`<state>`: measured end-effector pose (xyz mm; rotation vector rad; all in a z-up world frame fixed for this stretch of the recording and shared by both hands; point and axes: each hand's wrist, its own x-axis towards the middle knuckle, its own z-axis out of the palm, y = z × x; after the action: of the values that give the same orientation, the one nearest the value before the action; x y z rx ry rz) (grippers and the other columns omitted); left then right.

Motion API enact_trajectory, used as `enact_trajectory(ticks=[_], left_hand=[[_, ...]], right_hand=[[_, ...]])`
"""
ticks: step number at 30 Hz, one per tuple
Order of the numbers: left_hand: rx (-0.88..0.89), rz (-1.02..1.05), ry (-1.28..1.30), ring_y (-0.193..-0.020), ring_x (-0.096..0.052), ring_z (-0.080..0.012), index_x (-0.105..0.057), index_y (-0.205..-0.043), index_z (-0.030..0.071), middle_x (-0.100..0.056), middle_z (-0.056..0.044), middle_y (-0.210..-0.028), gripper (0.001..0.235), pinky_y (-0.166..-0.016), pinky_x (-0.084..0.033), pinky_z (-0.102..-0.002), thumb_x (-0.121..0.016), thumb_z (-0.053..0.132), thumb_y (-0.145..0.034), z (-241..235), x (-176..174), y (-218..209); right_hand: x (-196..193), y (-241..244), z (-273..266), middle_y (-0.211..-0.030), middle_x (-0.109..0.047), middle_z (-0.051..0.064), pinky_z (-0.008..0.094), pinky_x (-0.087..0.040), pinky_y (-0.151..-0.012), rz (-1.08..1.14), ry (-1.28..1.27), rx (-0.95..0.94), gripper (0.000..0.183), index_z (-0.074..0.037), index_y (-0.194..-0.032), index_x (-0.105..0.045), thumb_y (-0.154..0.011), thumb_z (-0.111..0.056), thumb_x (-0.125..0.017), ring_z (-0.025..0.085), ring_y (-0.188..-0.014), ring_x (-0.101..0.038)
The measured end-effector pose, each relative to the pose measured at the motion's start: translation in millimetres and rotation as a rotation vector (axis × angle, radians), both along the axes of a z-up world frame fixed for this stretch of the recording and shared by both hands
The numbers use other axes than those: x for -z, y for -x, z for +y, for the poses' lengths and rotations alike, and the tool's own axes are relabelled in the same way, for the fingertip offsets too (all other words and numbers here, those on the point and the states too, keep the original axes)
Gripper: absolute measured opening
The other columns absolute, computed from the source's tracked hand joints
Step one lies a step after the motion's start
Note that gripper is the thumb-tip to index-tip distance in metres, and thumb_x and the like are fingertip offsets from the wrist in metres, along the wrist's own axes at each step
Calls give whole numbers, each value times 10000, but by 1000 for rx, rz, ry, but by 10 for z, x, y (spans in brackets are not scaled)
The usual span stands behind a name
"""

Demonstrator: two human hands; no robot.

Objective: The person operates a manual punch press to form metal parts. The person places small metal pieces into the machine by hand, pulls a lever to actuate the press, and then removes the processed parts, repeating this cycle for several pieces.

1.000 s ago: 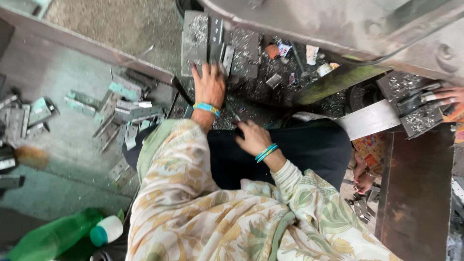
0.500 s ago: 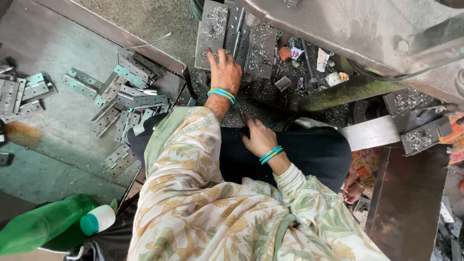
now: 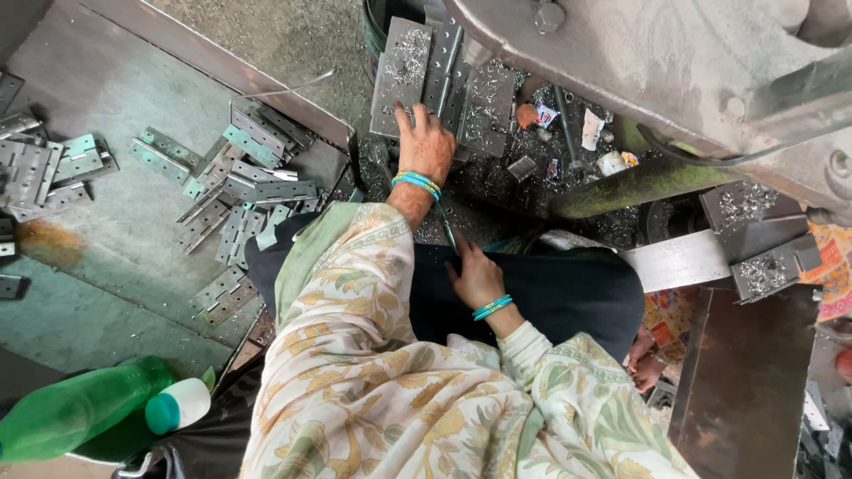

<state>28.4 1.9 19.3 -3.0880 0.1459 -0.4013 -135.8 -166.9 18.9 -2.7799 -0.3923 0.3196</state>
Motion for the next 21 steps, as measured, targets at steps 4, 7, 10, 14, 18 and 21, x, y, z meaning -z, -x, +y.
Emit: enact_trajectory(ticks=[4,7,10,14,18,21], left_hand=[[15,-21,-4,-1298,-448,-393,-789,-1086,85,-676,-146,-1206,305,-1112,-257,-715,-570,223,-926,66,20,47],[19,46,-10,-1313,-429,-401,-781,-1093,96,-666,-146,-1219,307,-1117,-249,-723,-566,241,-930,54,8,58],[-4,61,-15,-1329,-430,-403,-781,-1120,88,-670,-144,-1205,310,-1133,-255,-705,-572,234,-945,12,18,38],[-6,17,-15,-1318,-428,-401,-778,-1094,85,-661,-148,-1211,314,-1104,-267,-708,-573,245,-919,19,28,18],[6,9,33,-1304,-437,-395,-772,-1105,63,-647,-143,-1230,315,-1097,-287,-693,-569,223,-925,65,58,34],[11,-42,79,-1298,-443,-387,-770,-1114,56,-641,-134,-1241,313,-1093,-305,-681,-568,219,-939,167,84,76]], right_hand=[[-45,-60,-5,-1166,-664,228,557,-561,-826,57,23,-12,767,-190,-1548,-398,-857,-249,-725,465,-967,-683],[-281,-204,17,-1160,-656,243,542,-572,-831,71,62,-83,811,-136,-1524,-385,-818,-281,-757,465,-973,-681],[-412,-305,16,-1195,-671,209,549,-571,-822,92,99,-98,751,-145,-1529,-401,-865,-291,-722,458,-979,-685],[-127,-169,-6,-1191,-658,233,561,-567,-807,47,93,-44,765,-168,-1544,-392,-861,-296,-714,458,-956,-688],[402,137,-48,-1239,-649,233,565,-566,-780,-22,-30,24,735,-197,-1541,-401,-876,-286,-701,463,-928,-688],[452,111,-64,-1225,-644,247,566,-562,-779,-1,-88,-3,759,-168,-1533,-401,-852,-275,-719,475,-933,-675]])
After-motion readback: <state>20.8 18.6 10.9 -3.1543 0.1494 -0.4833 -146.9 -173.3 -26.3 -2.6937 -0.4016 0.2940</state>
